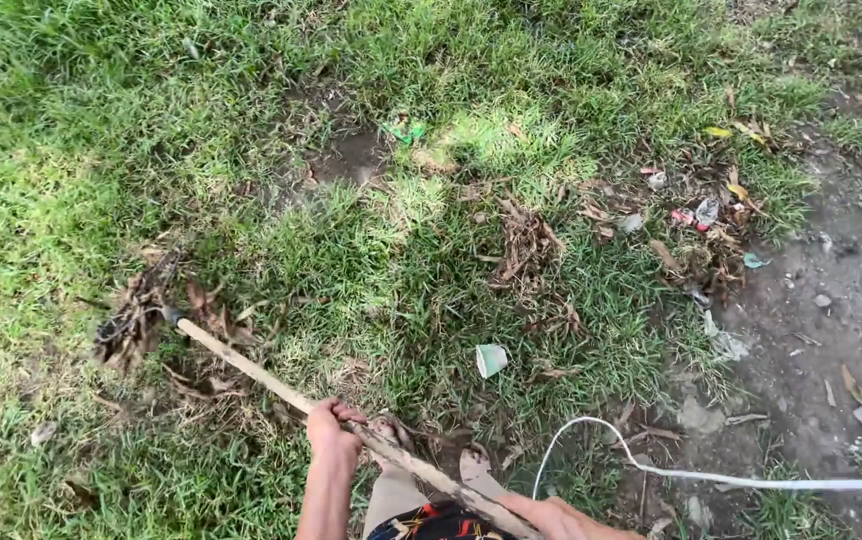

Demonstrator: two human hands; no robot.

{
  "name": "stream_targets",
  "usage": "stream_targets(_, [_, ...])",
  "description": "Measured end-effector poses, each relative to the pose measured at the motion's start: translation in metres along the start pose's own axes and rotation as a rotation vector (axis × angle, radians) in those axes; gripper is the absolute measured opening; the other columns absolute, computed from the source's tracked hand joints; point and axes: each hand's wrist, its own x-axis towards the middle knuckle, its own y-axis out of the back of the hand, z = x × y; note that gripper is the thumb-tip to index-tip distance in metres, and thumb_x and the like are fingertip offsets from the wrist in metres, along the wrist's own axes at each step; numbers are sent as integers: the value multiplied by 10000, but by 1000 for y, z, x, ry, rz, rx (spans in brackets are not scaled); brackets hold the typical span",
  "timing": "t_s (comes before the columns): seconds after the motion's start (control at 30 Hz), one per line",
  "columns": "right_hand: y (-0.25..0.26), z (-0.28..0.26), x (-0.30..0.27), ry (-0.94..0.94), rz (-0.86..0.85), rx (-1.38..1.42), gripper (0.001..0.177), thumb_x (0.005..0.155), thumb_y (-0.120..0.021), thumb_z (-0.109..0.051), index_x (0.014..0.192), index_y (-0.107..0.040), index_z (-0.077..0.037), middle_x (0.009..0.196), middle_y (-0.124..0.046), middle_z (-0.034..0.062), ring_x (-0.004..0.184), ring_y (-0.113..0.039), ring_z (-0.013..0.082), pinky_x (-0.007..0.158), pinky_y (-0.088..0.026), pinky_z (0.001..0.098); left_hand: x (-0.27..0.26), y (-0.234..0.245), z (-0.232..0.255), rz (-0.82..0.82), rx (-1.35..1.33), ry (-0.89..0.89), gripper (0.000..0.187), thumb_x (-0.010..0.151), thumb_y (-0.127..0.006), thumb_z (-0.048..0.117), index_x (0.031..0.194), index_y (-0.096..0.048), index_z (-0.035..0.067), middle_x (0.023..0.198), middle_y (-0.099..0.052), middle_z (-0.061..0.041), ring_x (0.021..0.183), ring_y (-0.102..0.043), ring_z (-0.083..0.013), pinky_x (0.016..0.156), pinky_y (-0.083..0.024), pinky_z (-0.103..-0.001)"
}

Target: Using a long wooden stick to rake and gather dried leaves and litter into a pile in a backyard.

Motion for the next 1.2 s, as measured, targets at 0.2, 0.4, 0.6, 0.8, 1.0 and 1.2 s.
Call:
stream_targets(0.2, [-4,-134,92,-26,36,-27,442,979,-443,-288,1398,-453,-148,1085,-626,110,871,-592,199,803,-448,410,64,-51,124,-77,108,-132,247,1096,-445,142,857,-452,207,641,-409,88,508,-336,-36,469,-337,-193])
stream_targets(0.4, [-7,-185,231,-41,36,116,122,1017,-441,-119,1130,-398,-111,913,-481,56,589,-472,145,452,-427,282,181,-82,181,108,821,-407,374,1148,-395,295,1158,-535,-51,799,-488,-21,565,-394,-74,465,-342,-226])
stream_targets(0.6, [-30,-113,262,-48,-390,1370,757,1072,-479,-87,1671,-131,-390,732,-442,-54,502,-428,2,410,-404,129,122,-88,166,17,1232,-381,692,1122,-329,101,1624,146,125,1213,-629,-276,509,-380,-105,435,-331,-202])
stream_targets(0.8, [-47,-77,243,-155,-383,1539,894,1068,-570,-65,1659,-62,-504,754,-456,-11,544,-443,30,457,-416,185,148,-68,146,29,1243,-361,711,1051,-348,-35,1619,30,165,734,-497,-128,514,-396,-138,421,-357,-220])
stream_targets(1.0, [-49,-65,210,-180,-298,1439,827,1052,-546,-73,1647,-182,-518,741,-468,0,539,-457,34,397,-366,148,120,-54,118,34,1264,-396,583,1055,-322,-35,1583,-105,81,781,-533,-147,553,-430,-149,443,-380,-241])
stream_targets(1.2, [-37,2,132,-200,-296,1363,807,1055,-527,-60,1659,-194,-478,713,-438,-10,527,-417,24,373,-352,136,103,-27,34,44,1301,-262,664,1093,-299,65,1645,37,215,806,-442,-80,564,-352,-116,477,-370,-246])
